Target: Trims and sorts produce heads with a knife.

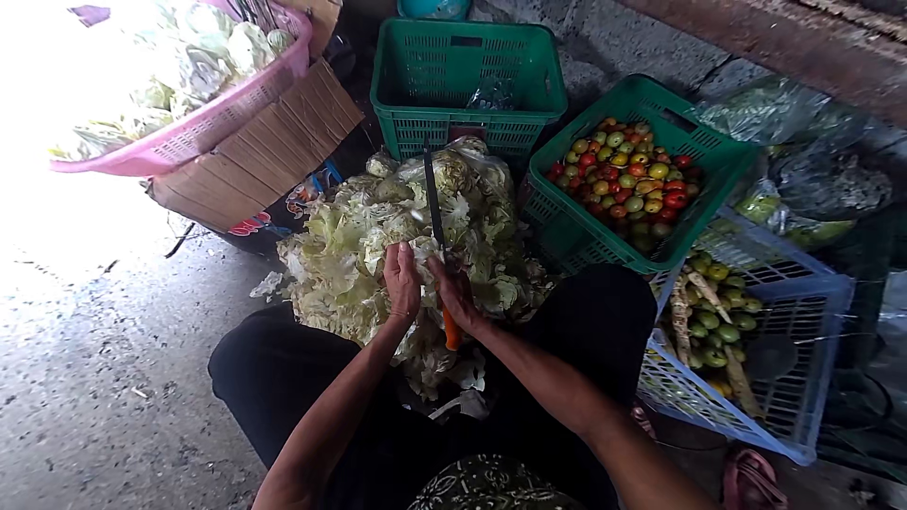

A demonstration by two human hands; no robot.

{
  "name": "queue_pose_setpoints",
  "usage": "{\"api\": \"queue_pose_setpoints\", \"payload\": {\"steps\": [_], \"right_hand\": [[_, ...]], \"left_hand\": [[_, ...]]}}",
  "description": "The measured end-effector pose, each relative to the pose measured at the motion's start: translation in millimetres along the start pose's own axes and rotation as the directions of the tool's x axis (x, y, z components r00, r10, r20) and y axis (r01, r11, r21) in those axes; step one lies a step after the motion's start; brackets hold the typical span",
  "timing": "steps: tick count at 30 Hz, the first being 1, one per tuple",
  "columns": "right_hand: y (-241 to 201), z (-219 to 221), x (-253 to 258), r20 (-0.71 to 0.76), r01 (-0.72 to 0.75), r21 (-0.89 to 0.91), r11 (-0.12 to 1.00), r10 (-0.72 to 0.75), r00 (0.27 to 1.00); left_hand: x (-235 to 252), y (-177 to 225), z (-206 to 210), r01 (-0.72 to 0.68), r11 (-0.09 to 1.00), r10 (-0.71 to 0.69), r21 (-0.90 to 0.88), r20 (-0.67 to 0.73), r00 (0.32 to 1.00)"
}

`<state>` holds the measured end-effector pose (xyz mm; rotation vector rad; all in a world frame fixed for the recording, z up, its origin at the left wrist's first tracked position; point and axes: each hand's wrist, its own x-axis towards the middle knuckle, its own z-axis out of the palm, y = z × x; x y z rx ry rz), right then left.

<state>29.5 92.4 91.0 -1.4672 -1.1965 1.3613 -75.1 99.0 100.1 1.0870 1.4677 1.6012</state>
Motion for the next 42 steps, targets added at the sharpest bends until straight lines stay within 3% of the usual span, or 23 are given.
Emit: {"api": "queue_pose_setpoints", "payload": {"steps": [14,17,19,21,23,26,28,30,32,34,36,42], "right_hand": [[1.8,3.3,-0.2,0.125,-0.143,0.062,0.988,0.134,0.983],[-4.2,-3.5,-5.6,0.223,-0.26,0.159,0.952,0.222,0.949],[-1.4,-11.4,-0.3,0.238,-0.301,0.165,0.939,0.258,0.936],[-0.5,-22.5,15.9,0.17,-0.192,-0.042,0.981,0.196,0.966],[4.4,-32.9,24.3,0.097,-0.111,-0.357,0.927,0.155,0.983],[26.6,-35.3,52.0,0.009,-0.078,-0.565,0.821,0.1,0.995],[47.6,-37.5,59.2,0.008,-0.039,-0.523,0.852,0.051,0.999],[38.9,-38.6,51.7,0.046,0.124,-0.534,0.836,-0.118,0.992],[-3.9,-33.2,32.1,0.179,0.437,-0.495,0.751,-0.404,0.897],[-40.3,-28.4,16.6,0.387,0.654,-0.359,0.666,-0.531,0.753],[-51.5,-28.0,9.9,0.522,0.698,-0.304,0.649,-0.499,0.691],[-50.0,-41.3,5.7,0.488,0.704,-0.191,0.684,-0.556,0.672]], "left_hand": [[-2.0,5.2,-0.2,0.117,0.979,-0.116,0.167,-0.017,0.993],[0.1,10.1,-2.7,0.313,0.944,-0.312,0.103,-0.026,0.95],[4.3,13.5,-14.0,0.488,0.862,-0.481,-0.14,0.082,0.873],[16.2,12.2,-24.5,0.558,0.756,-0.539,-0.342,0.159,0.827],[12.3,6.2,-36.2,0.572,0.688,-0.554,-0.446,0.187,0.811],[21.5,14.0,-41.9,0.573,0.701,-0.576,-0.424,0.138,0.806],[22.8,16.1,-42.2,0.58,0.77,-0.565,-0.265,0.137,0.813],[25.3,22.8,-43.9,0.577,0.814,-0.563,-0.062,0.162,0.811],[32.8,30.9,-52.0,0.55,0.828,-0.559,0.109,0.214,0.801],[35.5,34.9,-57.2,0.519,0.827,-0.562,0.218,0.269,0.782],[34.2,36.0,-56.5,0.52,0.82,-0.572,0.239,0.3,0.764],[22.2,31.9,-53.0,0.539,0.824,-0.565,0.177,0.339,0.752]]}}
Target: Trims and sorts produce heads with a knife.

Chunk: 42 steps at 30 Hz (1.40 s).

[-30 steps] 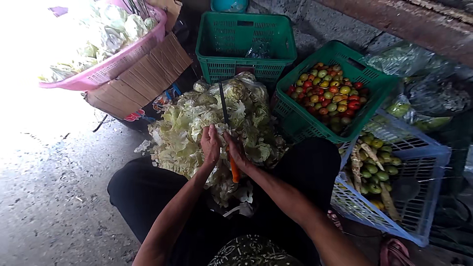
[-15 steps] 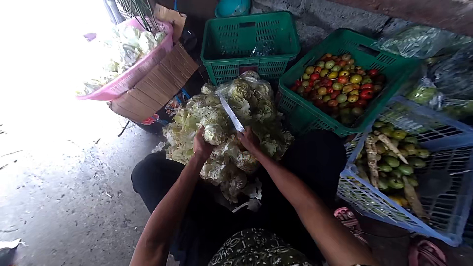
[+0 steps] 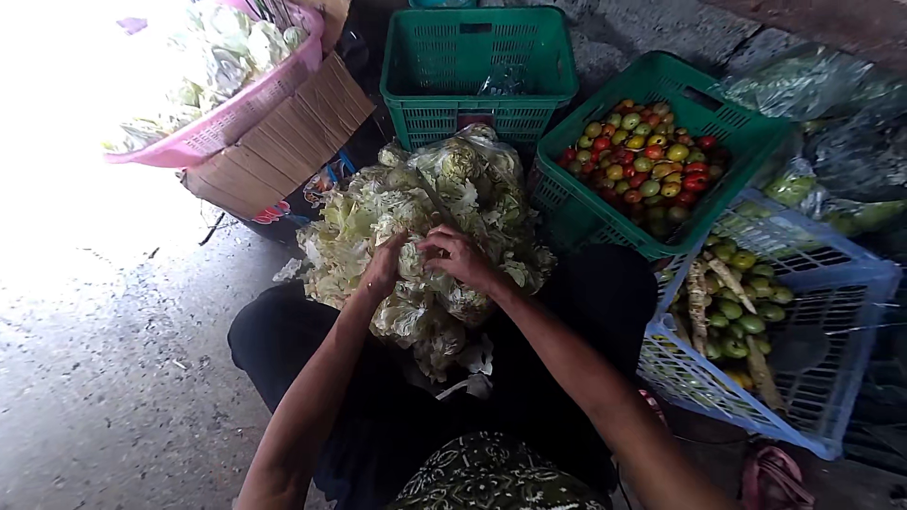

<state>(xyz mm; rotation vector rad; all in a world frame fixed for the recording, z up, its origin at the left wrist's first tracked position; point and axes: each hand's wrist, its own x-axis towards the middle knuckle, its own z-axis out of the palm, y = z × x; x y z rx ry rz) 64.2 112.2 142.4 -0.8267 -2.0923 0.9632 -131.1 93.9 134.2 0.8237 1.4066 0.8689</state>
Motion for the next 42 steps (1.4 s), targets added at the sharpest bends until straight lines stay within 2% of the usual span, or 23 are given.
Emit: {"api": "queue_pose_setpoints", "payload": {"steps": [6,9,11,14,17,19,21,22,24,26,28,30,32,35,38,40,42], "right_hand": [[-15.2,-7.6,-2.1,0.068,-0.084,0.092,0.992,0.077,0.995],[-14.2,-4.4,1.6,0.076,0.052,-0.058,0.997,-0.048,0.996],[-11.5,-1.0,4.2,0.073,0.18,-0.163,0.97,-0.17,0.983],[-11.2,-1.1,4.1,0.063,0.218,-0.139,0.966,-0.211,0.975],[-8.7,-4.3,4.2,0.028,0.158,0.063,0.985,-0.16,0.987],[-8.0,-11.7,3.6,0.016,0.044,0.291,0.956,-0.051,0.999],[-7.7,-15.5,4.2,-0.035,-0.088,0.417,0.905,0.113,0.993],[-6.5,-15.6,5.5,-0.083,-0.154,0.391,0.907,0.202,0.976],[-5.6,-16.7,5.6,-0.151,-0.297,0.164,0.941,0.321,0.935],[-11.5,-14.6,1.5,-0.117,-0.367,-0.035,0.93,0.361,0.925],[-12.9,-3.9,-0.7,-0.114,-0.378,0.022,0.925,0.378,0.919],[-11.8,7.2,-1.7,-0.112,-0.37,0.199,0.907,0.396,0.911],[-12.4,14.4,-2.4,-0.156,-0.286,0.329,0.9,0.35,0.924],[-10.4,18.8,-3.6,-0.277,-0.098,0.28,0.955,0.179,0.944],[-11.4,16.7,-4.2,-0.322,0.019,0.201,0.979,0.048,0.946],[-13.0,11.6,-3.6,-0.288,-0.009,0.218,0.976,0.073,0.955],[-3.4,1.7,0.6,-0.234,-0.205,0.168,0.964,0.242,0.942]], "left_hand": [[-9.1,0.4,-0.9,-0.068,0.997,0.066,0.034,0.056,0.996],[-13.4,0.1,0.3,-0.092,0.994,0.097,-0.063,0.066,0.993],[-16.4,0.8,4.1,-0.041,0.98,0.056,-0.197,0.069,0.996],[-21.2,-2.3,9.7,0.03,0.936,0.001,-0.35,0.087,0.996],[-20.4,-7.1,10.8,0.028,0.908,0.009,-0.419,0.086,0.996],[-17.1,-6.6,6.5,-0.014,0.892,0.034,-0.451,0.037,0.999],[-14.9,-3.0,2.6,-0.105,0.885,0.104,-0.454,-0.028,0.994],[-14.1,-2.8,1.4,-0.156,0.886,0.15,-0.437,-0.049,0.987],[-12.8,-7.2,-0.8,-0.264,0.902,0.269,-0.342,-0.035,0.963],[-12.5,-11.6,0.7,-0.353,0.897,0.361,-0.264,-0.02,0.932],[-11.6,-15.3,1.9,-0.415,0.875,0.427,-0.25,-0.009,0.904],[-8.0,-19.9,0.4,-0.489,0.84,0.507,-0.235,0.017,0.862],[-2.9,-23.8,-3.6,-0.575,0.799,0.59,-0.178,0.046,0.806],[-2.0,-23.1,-5.4,-0.59,0.778,0.614,-0.215,0.064,0.787],[-5.4,-21.6,-1.0,-0.495,0.797,0.555,-0.346,0.096,0.826],[-6.9,-20.8,-0.1,-0.473,0.801,0.538,-0.368,0.094,0.838],[-6.5,-20.2,1.5,-0.481,0.807,0.53,-0.342,0.061,0.846]]}}
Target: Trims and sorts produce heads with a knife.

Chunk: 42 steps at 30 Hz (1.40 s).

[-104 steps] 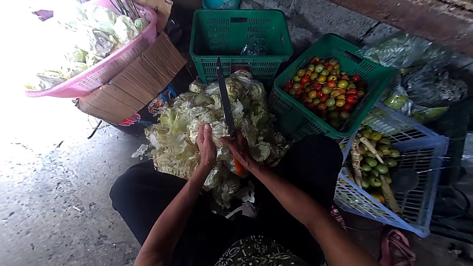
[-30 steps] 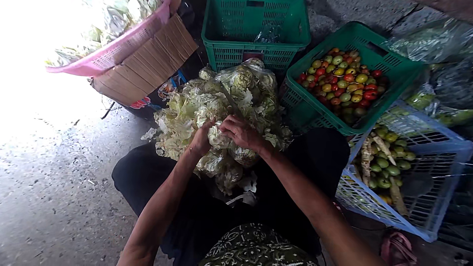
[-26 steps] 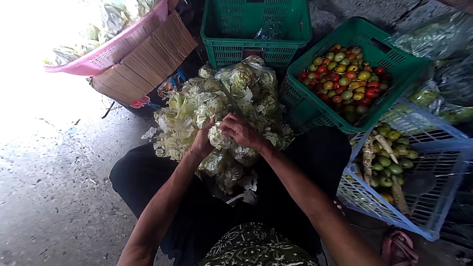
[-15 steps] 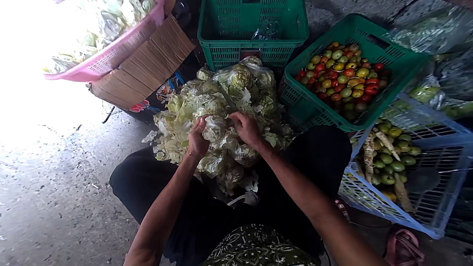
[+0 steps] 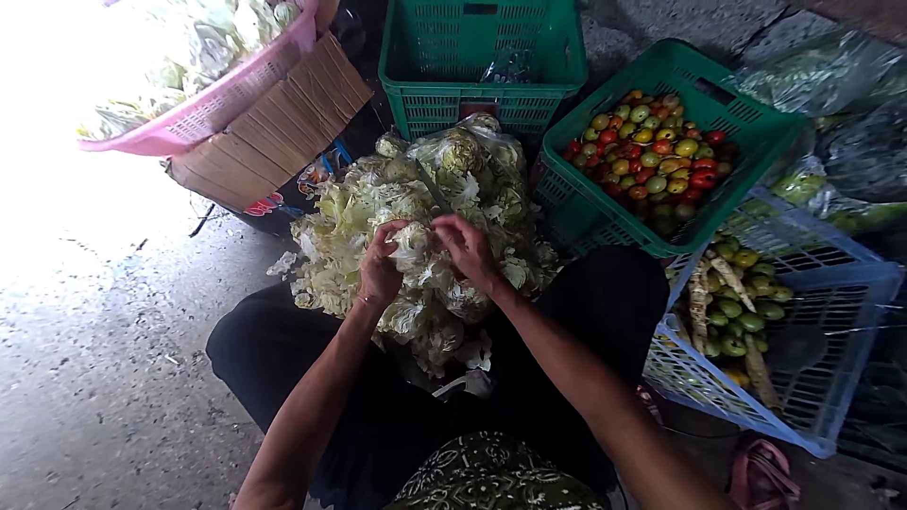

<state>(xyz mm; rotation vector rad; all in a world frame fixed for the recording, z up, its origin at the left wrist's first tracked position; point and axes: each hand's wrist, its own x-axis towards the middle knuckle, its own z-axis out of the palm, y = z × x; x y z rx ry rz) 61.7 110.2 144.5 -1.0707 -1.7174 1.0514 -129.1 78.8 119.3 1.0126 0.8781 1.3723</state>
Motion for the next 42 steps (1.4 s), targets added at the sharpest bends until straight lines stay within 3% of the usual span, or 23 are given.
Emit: {"api": "queue_pose_setpoints", "payload": {"steps": [2,4,5,8,12,14,16,18,20,23,26,32,35,39,42], "right_hand": [[33.5,-12.3,12.9,-0.003,-0.279,-0.275,0.92,0.289,0.957],[76.4,-17.4,15.5,-0.038,-0.486,-0.522,0.701,0.55,0.834],[98.8,-13.4,10.4,-0.07,-0.525,-0.57,0.632,0.6,0.797],[127.9,5.6,-0.3,-0.147,-0.508,-0.586,0.631,0.533,0.833],[91.2,8.1,6.0,-0.127,-0.431,-0.379,0.819,0.416,0.901],[81.5,5.6,10.4,-0.124,-0.381,-0.375,0.845,0.362,0.924],[99.3,-2.4,8.8,-0.098,-0.409,-0.509,0.758,0.421,0.902],[130.8,-7.1,7.1,-0.072,-0.501,-0.555,0.664,0.561,0.824],[149.2,-7.6,5.6,-0.073,-0.55,-0.512,0.66,0.604,0.793],[153.5,-2.1,8.4,-0.056,-0.492,-0.475,0.73,0.533,0.844],[155.3,3.9,7.4,-0.017,-0.449,-0.555,0.701,0.53,0.848],[164.4,-2.0,13.6,-0.056,-0.562,-0.596,0.574,0.668,0.742],[151.0,-3.6,16.7,-0.075,-0.618,-0.501,0.606,0.681,0.728],[104.2,0.5,15.8,-0.075,-0.7,-0.265,0.663,0.71,0.7],[76.5,4.2,5.7,-0.029,-0.592,-0.073,0.803,0.591,0.806]], "left_hand": [[0.3,-3.5,1.2,0.004,0.997,-0.002,0.072,-0.036,0.999],[3.0,-6.4,-0.6,0.003,0.981,0.007,0.192,-0.05,0.999],[3.2,-6.6,0.0,0.015,0.969,0.003,0.245,-0.071,0.997],[2.0,-3.6,5.1,0.042,0.927,0.006,0.372,-0.129,0.992],[1.5,-4.7,13.6,0.018,0.898,0.06,0.439,-0.162,0.985],[2.5,-3.4,15.8,0.004,0.9,0.069,0.435,-0.153,0.986],[3.6,-7.5,17.0,0.018,0.942,0.033,0.336,-0.148,0.988],[6.8,-11.8,15.9,0.078,0.986,-0.055,0.144,-0.157,0.986],[9.1,-9.4,17.4,0.176,0.981,-0.188,-0.086,-0.149,0.971],[7.8,-1.6,18.6,0.224,0.946,-0.258,-0.234,-0.125,0.958],[6.6,-5.2,16.3,0.145,0.981,-0.161,-0.128,-0.13,0.978],[3.7,-2.3,18.2,0.11,0.993,-0.117,-0.052,-0.169,0.979],[3.7,-3.1,14.2,0.067,0.994,-0.082,-0.086,-0.187,0.979],[-0.7,-2.9,10.3,-0.003,0.993,0.02,0.115,-0.146,0.989],[-1.4,-1.3,9.1,-0.026,0.947,0.081,0.321,-0.159,0.984]]}}
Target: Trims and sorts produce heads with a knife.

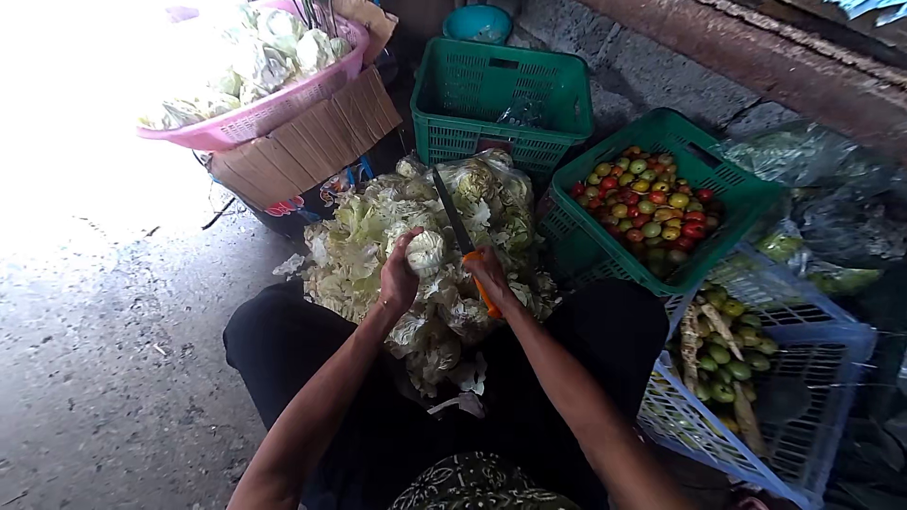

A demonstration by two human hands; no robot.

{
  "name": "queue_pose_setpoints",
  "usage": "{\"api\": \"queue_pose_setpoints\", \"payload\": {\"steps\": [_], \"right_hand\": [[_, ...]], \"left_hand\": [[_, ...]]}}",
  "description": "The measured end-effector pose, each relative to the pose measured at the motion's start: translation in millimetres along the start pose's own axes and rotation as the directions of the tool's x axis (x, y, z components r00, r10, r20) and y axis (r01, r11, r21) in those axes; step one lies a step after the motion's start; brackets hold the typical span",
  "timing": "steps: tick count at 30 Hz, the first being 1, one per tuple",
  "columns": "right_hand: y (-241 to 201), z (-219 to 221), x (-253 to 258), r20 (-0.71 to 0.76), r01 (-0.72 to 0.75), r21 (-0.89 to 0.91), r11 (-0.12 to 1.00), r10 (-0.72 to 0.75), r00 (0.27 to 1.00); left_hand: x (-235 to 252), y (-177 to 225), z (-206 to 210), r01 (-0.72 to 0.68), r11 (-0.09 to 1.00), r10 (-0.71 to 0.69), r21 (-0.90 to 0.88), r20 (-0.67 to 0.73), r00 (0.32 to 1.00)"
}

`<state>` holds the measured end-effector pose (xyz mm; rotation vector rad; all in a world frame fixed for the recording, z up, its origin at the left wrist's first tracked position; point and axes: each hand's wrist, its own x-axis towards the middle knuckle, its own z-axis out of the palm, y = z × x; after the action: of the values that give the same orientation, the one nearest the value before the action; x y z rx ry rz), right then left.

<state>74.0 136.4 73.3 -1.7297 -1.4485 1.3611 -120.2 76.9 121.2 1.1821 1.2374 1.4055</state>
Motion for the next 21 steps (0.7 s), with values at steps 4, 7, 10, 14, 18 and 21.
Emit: {"api": "queue_pose_setpoints", "payload": {"steps": [4,7,10,14,18,21], "right_hand": [[-35.2,1.5,-28.8,0.057,0.213,0.156,0.965,-0.224,0.973],[-48.3,5.6,-37.5,0.032,0.281,0.047,0.959,-0.282,0.959],[-48.9,10.0,-38.7,-0.051,0.315,-0.117,0.942,-0.322,0.945],[-52.6,11.8,-44.6,-0.108,0.351,-0.237,0.906,-0.383,0.917],[-51.1,14.9,-48.9,-0.153,0.376,-0.323,0.868,-0.44,0.885],[-53.4,17.1,-54.1,-0.177,0.363,-0.35,0.863,-0.441,0.88]], "left_hand": [[5.8,-5.0,6.2,0.105,0.914,-0.107,-0.392,0.016,0.994],[7.9,-3.6,8.5,0.142,0.913,-0.139,-0.381,0.036,0.99],[8.0,2.0,11.7,0.235,0.913,-0.231,-0.333,0.054,0.972],[7.3,3.4,14.4,0.284,0.899,-0.277,-0.335,0.071,0.958],[4.8,2.2,15.6,0.28,0.895,-0.274,-0.347,0.066,0.959],[5.2,-0.9,15.5,0.248,0.905,-0.249,-0.345,0.042,0.968]]}}
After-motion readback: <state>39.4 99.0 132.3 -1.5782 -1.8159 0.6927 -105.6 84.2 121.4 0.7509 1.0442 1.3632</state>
